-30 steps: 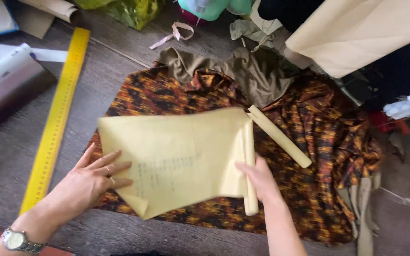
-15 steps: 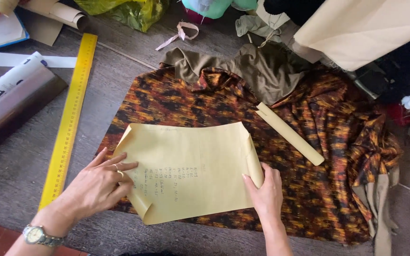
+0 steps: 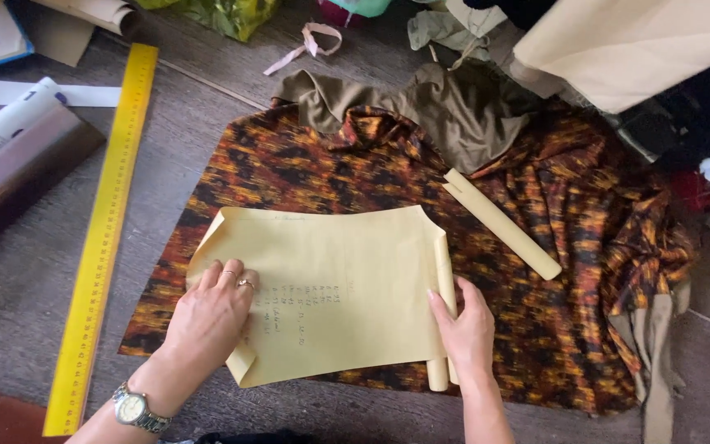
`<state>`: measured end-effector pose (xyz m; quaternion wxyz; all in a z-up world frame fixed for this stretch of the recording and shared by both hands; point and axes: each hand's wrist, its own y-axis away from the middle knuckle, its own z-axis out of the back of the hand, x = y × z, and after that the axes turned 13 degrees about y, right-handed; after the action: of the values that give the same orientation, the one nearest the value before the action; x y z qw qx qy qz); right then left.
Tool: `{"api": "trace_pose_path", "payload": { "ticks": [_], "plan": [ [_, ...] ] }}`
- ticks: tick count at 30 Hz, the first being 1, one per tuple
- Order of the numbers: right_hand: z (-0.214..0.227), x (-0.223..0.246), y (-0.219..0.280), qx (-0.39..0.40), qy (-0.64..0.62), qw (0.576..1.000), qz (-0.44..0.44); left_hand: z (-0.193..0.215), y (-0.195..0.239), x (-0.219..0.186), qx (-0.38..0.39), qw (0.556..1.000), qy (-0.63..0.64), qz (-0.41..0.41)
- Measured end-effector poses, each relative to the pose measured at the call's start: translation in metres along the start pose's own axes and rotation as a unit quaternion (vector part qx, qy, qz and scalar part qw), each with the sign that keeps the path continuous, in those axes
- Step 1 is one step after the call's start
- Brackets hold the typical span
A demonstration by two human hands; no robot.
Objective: Placing and organizing paper patterns on fabric and checking measurements in a notebook.
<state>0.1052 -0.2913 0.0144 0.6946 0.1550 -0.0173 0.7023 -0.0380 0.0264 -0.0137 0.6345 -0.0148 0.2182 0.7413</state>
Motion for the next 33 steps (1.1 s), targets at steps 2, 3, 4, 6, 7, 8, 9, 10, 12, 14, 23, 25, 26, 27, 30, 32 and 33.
{"api": "trace_pose_path", "payload": {
  "ticks": [2,3,4,6,7,8,9,10,12,14,23,25,26,27,30,32,33],
  "plan": [
    [0.000,0.000,0.000,-0.011,-0.001,1.000,0.010,0.014,-0.001,-0.011,0.004,1.000,-0.003,-0.016],
    [0.001,0.001,0.001,-0.012,-0.001,1.000,0.010,0.028,0.000,-0.020,0.092,0.995,0.024,0.009],
    [0.002,0.003,0.001,-0.012,-0.002,1.000,0.010,0.041,0.000,-0.028,0.179,0.982,0.050,0.036],
    [0.000,0.003,0.002,-0.027,-0.021,0.999,0.031,0.031,-0.001,-0.030,0.181,0.983,0.026,0.000],
    [-0.001,0.002,0.003,-0.042,-0.039,0.997,0.055,0.026,-0.002,-0.031,0.183,0.983,0.003,-0.035],
    [0.000,0.005,0.005,-0.043,-0.039,0.997,0.053,0.016,-0.002,-0.028,0.183,0.982,0.003,-0.037],
    [0.001,0.007,0.007,-0.061,-0.060,0.993,0.075,0.006,-0.003,-0.026,0.143,0.988,-0.009,-0.055],
    [0.003,0.008,0.009,-0.080,-0.081,0.989,0.097,-0.004,-0.004,-0.024,0.103,0.992,-0.021,-0.073],
    [-0.004,0.004,0.006,-0.098,-0.087,0.984,0.118,-0.016,-0.008,-0.021,0.075,0.994,-0.007,-0.085],
    [-0.012,-0.003,0.003,-0.118,-0.088,0.980,0.135,-0.023,-0.011,-0.023,0.046,0.994,0.010,-0.102],
    [-0.019,-0.013,0.003,-0.101,-0.092,0.989,0.057,-0.049,-0.024,-0.036,-0.119,0.982,0.011,-0.144],
    [-0.009,-0.006,0.009,-0.066,-0.152,0.985,0.053,-0.053,-0.030,-0.038,-0.098,0.983,-0.012,-0.156],
    [-0.008,-0.006,0.012,-0.067,-0.150,0.985,0.048,-0.055,-0.032,-0.040,-0.097,0.982,-0.010,-0.161],
    [-0.007,-0.006,0.015,-0.062,-0.153,0.985,0.056,-0.057,-0.034,-0.042,-0.089,0.983,-0.013,-0.162],
    [-0.004,-0.005,0.020,-0.055,-0.163,0.983,0.064,-0.051,-0.038,-0.056,-0.072,0.986,0.015,-0.147],
    [-0.004,-0.007,0.023,-0.053,-0.171,0.982,0.066,-0.044,-0.041,-0.064,-0.063,0.989,0.044,-0.130],
    [-0.005,-0.010,0.024,-0.062,-0.147,0.984,0.075,-0.042,-0.043,-0.066,-0.012,0.993,0.013,-0.116]
  ]
}}
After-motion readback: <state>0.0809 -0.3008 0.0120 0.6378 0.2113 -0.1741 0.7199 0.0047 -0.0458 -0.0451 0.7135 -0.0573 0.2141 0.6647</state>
